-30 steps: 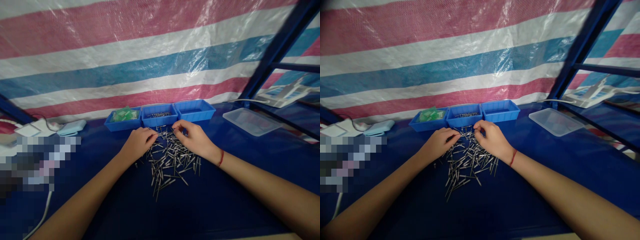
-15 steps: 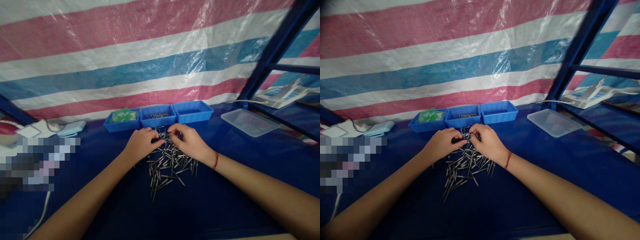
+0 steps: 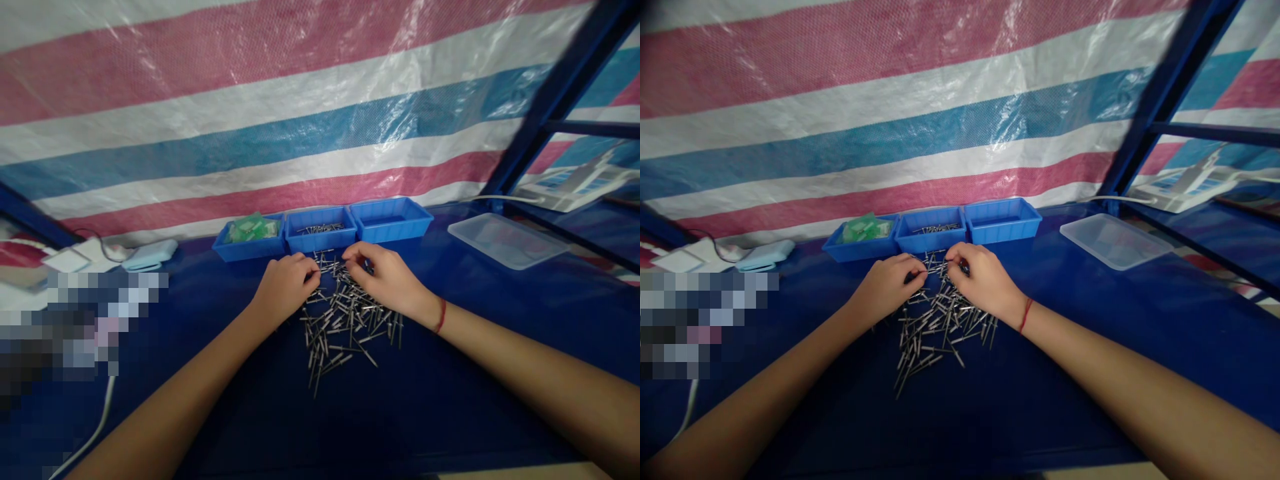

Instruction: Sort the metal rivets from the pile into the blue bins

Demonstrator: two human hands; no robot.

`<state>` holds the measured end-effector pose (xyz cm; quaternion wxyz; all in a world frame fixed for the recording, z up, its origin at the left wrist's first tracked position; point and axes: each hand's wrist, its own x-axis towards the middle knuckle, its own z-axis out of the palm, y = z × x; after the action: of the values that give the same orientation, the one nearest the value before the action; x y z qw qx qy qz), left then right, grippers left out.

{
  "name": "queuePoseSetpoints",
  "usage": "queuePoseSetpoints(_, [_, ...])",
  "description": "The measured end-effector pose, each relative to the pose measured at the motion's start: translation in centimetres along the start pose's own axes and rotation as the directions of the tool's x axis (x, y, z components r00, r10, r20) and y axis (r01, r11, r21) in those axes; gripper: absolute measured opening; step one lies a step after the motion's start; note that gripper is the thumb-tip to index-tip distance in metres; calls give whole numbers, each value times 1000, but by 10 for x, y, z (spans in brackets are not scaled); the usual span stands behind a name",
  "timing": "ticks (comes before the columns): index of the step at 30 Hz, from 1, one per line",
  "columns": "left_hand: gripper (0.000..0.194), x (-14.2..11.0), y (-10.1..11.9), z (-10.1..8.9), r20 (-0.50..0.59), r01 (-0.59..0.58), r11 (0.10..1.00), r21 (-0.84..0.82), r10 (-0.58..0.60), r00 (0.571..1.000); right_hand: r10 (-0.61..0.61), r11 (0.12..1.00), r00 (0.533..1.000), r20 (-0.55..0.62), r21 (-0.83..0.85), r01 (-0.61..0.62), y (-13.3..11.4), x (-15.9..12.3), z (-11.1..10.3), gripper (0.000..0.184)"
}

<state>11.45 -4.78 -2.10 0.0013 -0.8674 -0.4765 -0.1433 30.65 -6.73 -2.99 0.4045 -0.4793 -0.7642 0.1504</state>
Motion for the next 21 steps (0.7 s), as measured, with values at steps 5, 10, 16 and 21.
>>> queuePoseSetpoints(5, [17,-10,0,-7,-82,65,952,-300,-94,992,-58,998,998,-16,-33,57,-4,-1,-2,12])
queuePoseSetpoints(10, [14,-21,14,-15,-130,87,851,-518,-179,975,-45,990,999,-20,132,48,-21,-4,-4,5])
queuePoseSetpoints(16, [6,-29,32,-20,-286,-52,882,-468,-95,953,78,864,996,32,496,-83,-36,-10,-4,13])
queuePoseSetpoints(21, [9,-31,35,-21,-347,-88,883,-461,-88,934,79,833,997,6,550,-69,-35,-12,-3,13])
